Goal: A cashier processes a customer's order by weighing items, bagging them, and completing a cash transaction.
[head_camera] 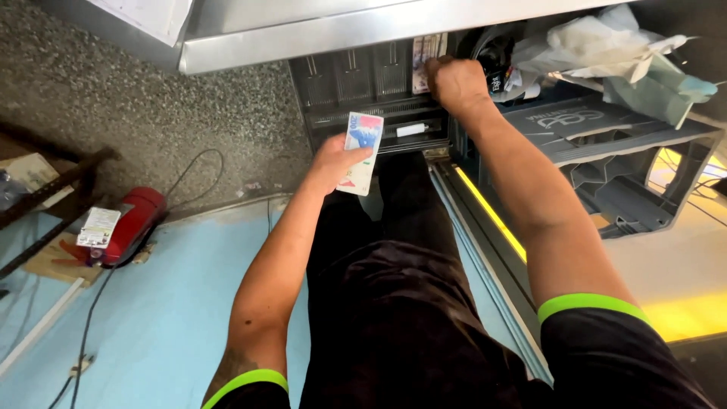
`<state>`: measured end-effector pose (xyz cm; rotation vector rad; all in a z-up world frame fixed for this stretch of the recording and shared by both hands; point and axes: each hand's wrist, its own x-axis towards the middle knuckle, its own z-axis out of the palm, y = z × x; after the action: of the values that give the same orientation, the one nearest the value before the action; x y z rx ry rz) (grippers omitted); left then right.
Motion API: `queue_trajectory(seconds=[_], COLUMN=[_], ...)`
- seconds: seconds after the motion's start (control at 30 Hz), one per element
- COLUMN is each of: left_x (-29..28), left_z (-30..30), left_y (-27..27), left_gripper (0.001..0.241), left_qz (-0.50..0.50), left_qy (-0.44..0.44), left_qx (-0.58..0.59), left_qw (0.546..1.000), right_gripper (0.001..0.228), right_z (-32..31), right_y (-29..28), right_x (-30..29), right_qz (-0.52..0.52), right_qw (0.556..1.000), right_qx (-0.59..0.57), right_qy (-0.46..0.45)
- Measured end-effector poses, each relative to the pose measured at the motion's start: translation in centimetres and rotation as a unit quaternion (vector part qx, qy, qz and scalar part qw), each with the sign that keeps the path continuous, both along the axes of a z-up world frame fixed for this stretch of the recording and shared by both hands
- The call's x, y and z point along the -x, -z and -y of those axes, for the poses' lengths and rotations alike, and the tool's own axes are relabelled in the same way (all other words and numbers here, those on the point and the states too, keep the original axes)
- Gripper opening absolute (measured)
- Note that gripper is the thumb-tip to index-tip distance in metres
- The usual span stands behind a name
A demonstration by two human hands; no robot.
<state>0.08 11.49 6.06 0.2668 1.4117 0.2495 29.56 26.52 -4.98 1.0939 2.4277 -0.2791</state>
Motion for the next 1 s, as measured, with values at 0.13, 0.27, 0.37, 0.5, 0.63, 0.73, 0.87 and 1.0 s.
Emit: queue_trajectory(seconds=[0.13, 0.27, 0.37, 0.5, 0.63, 0.73, 0.87, 1.0], left_x=[0.3, 0.6, 1.0, 0.6, -0.3, -1.5, -4.8, -5.0], left_z=[-0.1, -2.6, -4.9, -8.2, -12.0, -15.1, -17.3, -19.0], left_y=[0.4, -1.9, -5.6, -10.3, -15.8, -18.7, -19.6, -24.0], left_gripper=[0.028, 0.025, 0.026, 0.025, 0.029, 0.038, 0.037, 0.041], left_qz=[0.027, 0.034, 0.041, 0.070, 0.116, 0.178, 0.190, 0.182], left_qy=[-0.098, -0.101, -0.058, -0.047, 0.009, 0.066, 0.099, 0.145], left_qx=[-0.067, -0.083, -0.115, -0.191, -0.276, -0.311, -0.366, -0.418], left_qw=[0.993, 0.991, 0.991, 0.978, 0.954, 0.931, 0.906, 0.878], right_gripper=[0.019, 0.019, 0.024, 0.027, 0.044, 0.066, 0.072, 0.070], right_z=[1.6, 2.9, 3.3, 3.5, 4.3, 0.5, -6.0, -11.6], right_y=[-0.4, -5.9, -13.4, -22.5, -31.3, -41.5, -41.3, -43.8], right_x=[-1.6, -3.6, -4.2, -5.2, -2.2, 1.3, -0.4, -0.6], right_qz=[-0.117, -0.120, -0.189, -0.192, -0.231, -0.276, -0.275, -0.174], right_qw=[0.973, 0.974, 0.966, 0.971, 0.954, 0.904, 0.948, 0.954], right_qx=[-0.197, -0.185, -0.094, -0.018, 0.185, 0.326, 0.151, 0.181], right_qy=[0.011, 0.051, 0.149, 0.142, 0.040, 0.025, 0.046, 0.163])
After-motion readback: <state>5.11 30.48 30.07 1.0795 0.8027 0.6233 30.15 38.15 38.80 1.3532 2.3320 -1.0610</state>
